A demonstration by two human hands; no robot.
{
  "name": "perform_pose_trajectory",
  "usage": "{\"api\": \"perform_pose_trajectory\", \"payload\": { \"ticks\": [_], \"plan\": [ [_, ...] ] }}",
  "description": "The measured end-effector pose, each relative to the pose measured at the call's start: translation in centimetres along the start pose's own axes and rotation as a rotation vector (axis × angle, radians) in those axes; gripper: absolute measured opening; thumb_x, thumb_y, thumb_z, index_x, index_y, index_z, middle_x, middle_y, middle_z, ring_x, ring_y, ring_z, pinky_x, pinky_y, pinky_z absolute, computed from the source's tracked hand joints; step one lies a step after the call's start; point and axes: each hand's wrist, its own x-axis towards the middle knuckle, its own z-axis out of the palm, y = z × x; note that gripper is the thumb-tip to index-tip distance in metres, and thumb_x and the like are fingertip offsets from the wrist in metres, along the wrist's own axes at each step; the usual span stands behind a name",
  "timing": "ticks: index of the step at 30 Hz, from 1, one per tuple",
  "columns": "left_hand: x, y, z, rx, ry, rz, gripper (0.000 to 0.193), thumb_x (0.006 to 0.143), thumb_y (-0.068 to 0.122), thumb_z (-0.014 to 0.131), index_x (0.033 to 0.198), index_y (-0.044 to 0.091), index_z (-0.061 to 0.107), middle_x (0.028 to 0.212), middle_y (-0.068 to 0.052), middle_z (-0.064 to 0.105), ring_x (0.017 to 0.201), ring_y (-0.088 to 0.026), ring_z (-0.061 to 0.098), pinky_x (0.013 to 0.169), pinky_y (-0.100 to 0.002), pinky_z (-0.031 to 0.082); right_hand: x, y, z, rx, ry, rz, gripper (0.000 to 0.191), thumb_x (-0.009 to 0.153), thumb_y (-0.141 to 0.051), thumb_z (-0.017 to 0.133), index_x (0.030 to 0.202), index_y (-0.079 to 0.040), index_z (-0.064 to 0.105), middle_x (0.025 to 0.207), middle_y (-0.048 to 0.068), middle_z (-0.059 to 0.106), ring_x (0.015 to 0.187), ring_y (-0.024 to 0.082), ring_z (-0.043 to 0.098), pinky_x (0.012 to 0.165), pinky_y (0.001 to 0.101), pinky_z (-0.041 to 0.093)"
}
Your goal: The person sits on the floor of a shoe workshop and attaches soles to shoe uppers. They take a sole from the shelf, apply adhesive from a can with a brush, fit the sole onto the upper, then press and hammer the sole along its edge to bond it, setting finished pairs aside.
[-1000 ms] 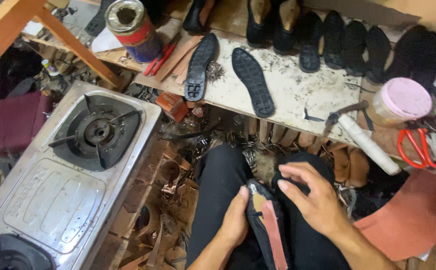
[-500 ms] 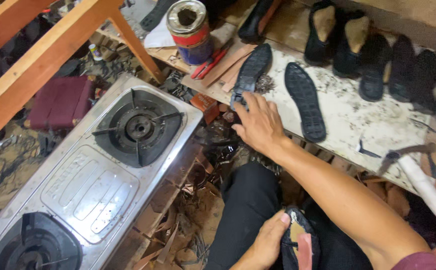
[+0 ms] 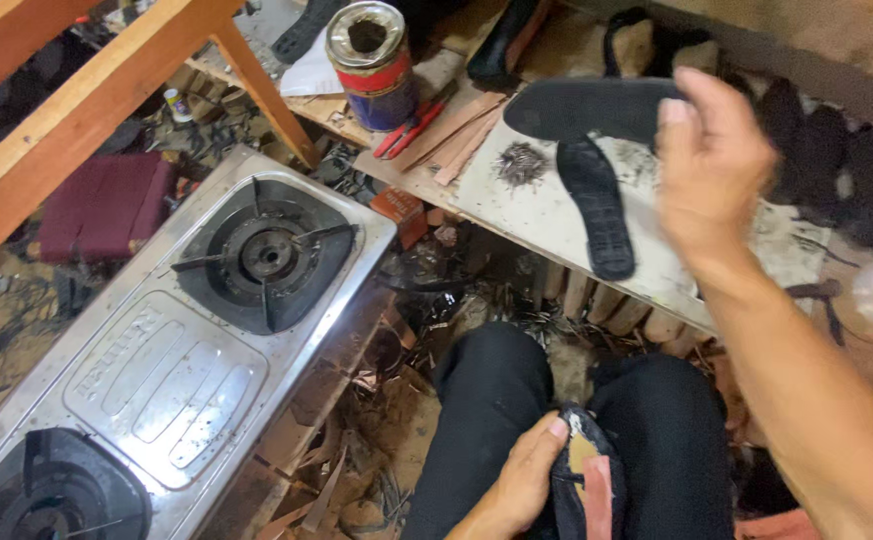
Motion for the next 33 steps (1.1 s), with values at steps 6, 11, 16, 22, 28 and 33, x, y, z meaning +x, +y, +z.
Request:
{"api": "perform_pose_trajectory", "payload": {
  "ticks": [6, 11, 16, 22, 28, 33],
  "plan": [
    [-0.5, -0.1, 0.9, -0.088, 0.047, -0.026, 0.036, 0.107, 0.031, 0.041, 0.111, 0.005, 0.066, 0.103, -0.003, 0.070, 0.097, -0.012, 0.066, 0.092, -0.031, 0.053, -15.0, -0.6, -16.4, 0.619, 0.185, 0.621, 0.028, 0.114, -0.005, 0.054, 0.142, -0.002, 0.052, 0.140, 0.010, 0.056, 0.119, 0.022, 0.062, 0.092, 0.0446, 0.060],
    [-1.8, -0.7, 1.3, -0.307, 0.177, -0.133, 0.036, 0.099, 0.031, 0.042, 0.112, 0.008, 0.066, 0.101, -0.005, 0.071, 0.094, -0.015, 0.067, 0.090, -0.033, 0.054, -32.9, -1.2, -24.3, 0.537, 0.444, 1.074, 0.022, 0.112, -0.001, 0.051, 0.132, 0.004, 0.060, 0.121, 0.014, 0.060, 0.103, 0.025, 0.063, 0.083, 0.0485, 0.058],
    [-3.1, -0.7, 2.5, -0.161, 0.167, -0.004, 0.031, 0.106, 0.029, 0.049, 0.108, 0.002, 0.062, 0.095, -0.006, 0.066, 0.087, -0.015, 0.061, 0.081, -0.034, 0.051, -38.9, -2.3, -27.2, 0.152, 0.118, 1.203, 0.038, 0.095, -0.010, 0.066, 0.129, 0.006, 0.062, 0.122, 0.020, 0.070, 0.105, 0.022, 0.069, 0.090, 0.0391, 0.055],
    [-3.7, -0.6, 6.0, -0.333, 0.299, -0.074, 0.033, 0.100, 0.031, 0.049, 0.106, 0.003, 0.065, 0.090, -0.008, 0.068, 0.080, -0.019, 0.066, 0.074, -0.036, 0.055, -34.5, -1.7, -24.9, -0.344, -0.317, 0.777, 0.061, 0.088, -0.032, 0.076, 0.136, 0.003, 0.061, 0.135, 0.019, 0.063, 0.123, 0.032, 0.061, 0.098, 0.0418, 0.049],
    [-5.0, -0.3, 7.6, -0.198, 0.199, 0.010, 0.046, 0.104, 0.031, 0.051, 0.137, -0.001, 0.055, 0.112, -0.011, 0.067, 0.101, -0.020, 0.065, 0.092, -0.036, 0.052, -30.2, -1.2, -23.9, -0.288, -0.495, 1.032, 0.069, 0.076, -0.033, 0.084, 0.137, -0.008, 0.063, 0.125, 0.020, 0.068, 0.118, 0.026, 0.065, 0.098, 0.0377, 0.052],
    [-6.2, 1.3, 6.7, -0.203, 0.023, 0.009, 0.067, 0.102, 0.046, 0.040, 0.153, 0.004, 0.036, 0.143, -0.016, 0.060, 0.120, -0.024, 0.062, 0.106, -0.040, 0.047, -32.7, -2.3, -27.1, 0.332, -0.460, 1.308, 0.036, 0.091, -0.022, 0.072, 0.118, 0.000, 0.069, 0.107, 0.017, 0.075, 0.095, 0.021, 0.070, 0.085, 0.0350, 0.056]
  ]
}}
